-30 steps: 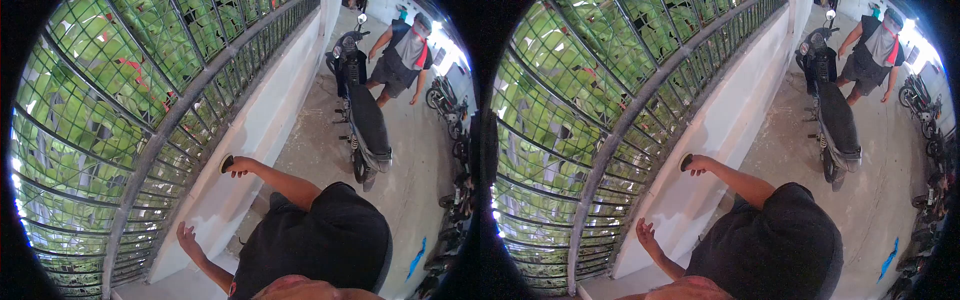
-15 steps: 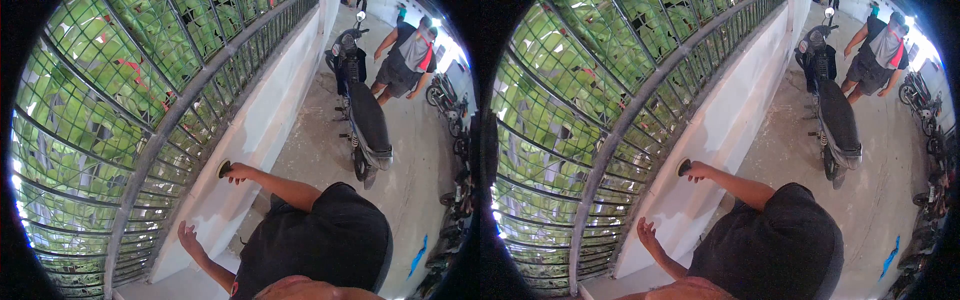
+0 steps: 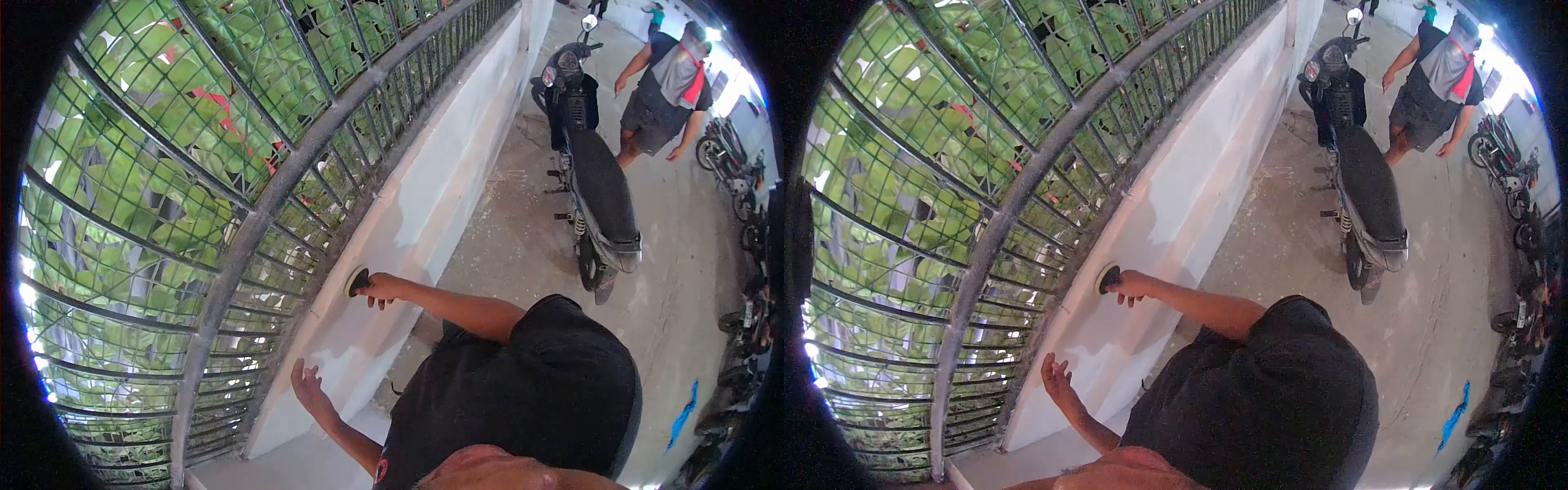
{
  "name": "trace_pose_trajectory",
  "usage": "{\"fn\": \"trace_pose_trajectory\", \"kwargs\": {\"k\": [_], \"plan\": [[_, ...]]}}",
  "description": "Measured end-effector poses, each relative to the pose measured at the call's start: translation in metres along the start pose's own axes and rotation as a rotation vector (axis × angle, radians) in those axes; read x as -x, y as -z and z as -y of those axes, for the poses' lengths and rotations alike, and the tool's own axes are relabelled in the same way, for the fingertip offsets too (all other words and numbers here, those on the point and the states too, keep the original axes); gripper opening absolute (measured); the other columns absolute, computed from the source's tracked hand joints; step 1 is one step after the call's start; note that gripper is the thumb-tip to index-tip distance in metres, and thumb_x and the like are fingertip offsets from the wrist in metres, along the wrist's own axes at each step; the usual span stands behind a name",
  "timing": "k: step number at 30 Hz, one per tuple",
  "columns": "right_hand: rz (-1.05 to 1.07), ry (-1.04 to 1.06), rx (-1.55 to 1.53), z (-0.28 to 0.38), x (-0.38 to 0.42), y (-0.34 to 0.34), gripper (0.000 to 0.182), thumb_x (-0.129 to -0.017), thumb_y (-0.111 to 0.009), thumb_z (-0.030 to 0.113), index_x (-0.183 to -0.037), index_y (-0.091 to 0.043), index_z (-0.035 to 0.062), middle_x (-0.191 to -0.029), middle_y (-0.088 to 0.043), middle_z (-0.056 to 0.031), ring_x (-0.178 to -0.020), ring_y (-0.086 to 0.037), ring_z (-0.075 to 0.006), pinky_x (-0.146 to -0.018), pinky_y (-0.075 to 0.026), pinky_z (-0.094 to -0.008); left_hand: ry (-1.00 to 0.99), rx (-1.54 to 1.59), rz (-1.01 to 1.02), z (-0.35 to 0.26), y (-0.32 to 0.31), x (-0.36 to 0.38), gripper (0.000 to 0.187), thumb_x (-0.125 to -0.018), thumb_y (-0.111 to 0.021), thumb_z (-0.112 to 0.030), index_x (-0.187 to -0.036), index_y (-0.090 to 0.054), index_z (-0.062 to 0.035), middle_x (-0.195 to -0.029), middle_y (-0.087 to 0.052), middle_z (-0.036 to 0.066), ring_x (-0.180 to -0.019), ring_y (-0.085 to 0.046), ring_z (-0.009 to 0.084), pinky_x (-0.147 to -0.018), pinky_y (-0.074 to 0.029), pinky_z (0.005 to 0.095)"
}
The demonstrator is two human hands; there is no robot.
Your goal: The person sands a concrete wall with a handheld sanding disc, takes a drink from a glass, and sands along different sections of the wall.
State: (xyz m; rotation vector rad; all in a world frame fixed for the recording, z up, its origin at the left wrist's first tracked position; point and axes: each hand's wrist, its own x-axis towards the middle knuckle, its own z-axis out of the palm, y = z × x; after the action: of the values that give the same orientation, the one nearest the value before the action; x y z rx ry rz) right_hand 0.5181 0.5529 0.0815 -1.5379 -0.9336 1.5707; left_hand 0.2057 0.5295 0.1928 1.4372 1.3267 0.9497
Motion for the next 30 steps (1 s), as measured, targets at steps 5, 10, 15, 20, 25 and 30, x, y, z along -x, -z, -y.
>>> {"fn": "trace_pose_trajectory", "kwargs": {"k": [5, 10, 15, 20, 25, 30], "plan": [[-0.159, -0.023, -0.056, -0.023, 0.013, 0.045, 0.032, -0.091, -0.052, 0.036, -0.11, -0.056, 0.0111, -0.086, -0.065, -0.0044, -0.059, -0.061, -0.0134, -0.045, -0.045, -0.0278, 0.021, -0.008, 0.029, 0.001, -0.003, -0.002, 0.044, -0.094, -0.05, -0.032, -0.13, -0.046, -0.0073, -0.128, -0.051, 0.008, -0.105, -0.055, 0.0226, -0.091, -0.041, 0.0415], [-0.397, 0.007, -0.573, -0.099, 0.038, 0.14, 0.026, -0.089, -0.057, 0.03, -0.106, -0.058, 0.0096, -0.07, -0.049, 0.0024, -0.058, -0.051, -0.0107, -0.051, -0.045, -0.0258, 0.007, 0.005, 0.072, 0.003, -0.017, -0.009, 0.044, -0.094, -0.05, -0.032, -0.131, -0.046, -0.0079, -0.13, -0.051, 0.007, -0.105, -0.055, 0.0222, -0.091, -0.041, 0.0407], [-1.04, 0.567, -1.365, -0.088, 0.251, 0.315, 0.006, -0.09, -0.054, 0.013, -0.086, -0.058, 0.0106, -0.068, -0.049, 0.0028, -0.054, -0.044, -0.0085, -0.046, -0.038, -0.0236, 0.025, 0.011, 0.107, 0.007, -0.025, -0.019, 0.044, -0.094, -0.05, -0.031, -0.131, -0.046, -0.0076, -0.13, -0.05, 0.007, -0.104, -0.056, 0.0219, -0.091, -0.041, 0.0404], [-1.129, 0.89, -0.853, -0.066, 0.412, 0.367, 0.013, -0.09, -0.057, 0.021, -0.085, -0.055, 0.0095, -0.067, -0.048, 0.0029, -0.056, -0.047, -0.0092, -0.047, -0.036, -0.0221, 0.07, 0.042, 0.144, 0.021, -0.031, -0.031, 0.045, -0.094, -0.05, -0.032, -0.13, -0.046, -0.0068, -0.129, -0.05, 0.008, -0.104, -0.056, 0.022, -0.09, -0.042, 0.0401], [-1.185, 0.465, -0.709, -0.06, 0.292, 0.281, 0.019, -0.091, -0.051, 0.019, -0.104, -0.059, 0.0078, -0.073, -0.052, 0.0021, -0.057, -0.048, -0.0103, -0.047, -0.038, -0.0238, 0.057, 0.025, 0.269, 0.02, -0.058, -0.038, 0.049, -0.094, -0.051, -0.037, -0.13, -0.046, -0.0049, -0.13, -0.05, 0.01, -0.104, -0.056, 0.0222, -0.089, -0.043, 0.0397], [-0.572, 0.334, -0.292, -0.173, 0.055, 0.168, 0.026, -0.086, -0.06, 0.024, -0.104, -0.062, 0.005, -0.072, -0.054, -0.0013, -0.06, -0.049, -0.0114, -0.054, -0.041, -0.0301, 0.024, 0.01, 0.376, 0.009, -0.077, -0.04, 0.052, -0.094, -0.051, -0.04, -0.132, -0.044, -0.0044, -0.131, -0.049, 0.01, -0.105, -0.056, 0.0227, -0.088, -0.043, 0.0386]]}}
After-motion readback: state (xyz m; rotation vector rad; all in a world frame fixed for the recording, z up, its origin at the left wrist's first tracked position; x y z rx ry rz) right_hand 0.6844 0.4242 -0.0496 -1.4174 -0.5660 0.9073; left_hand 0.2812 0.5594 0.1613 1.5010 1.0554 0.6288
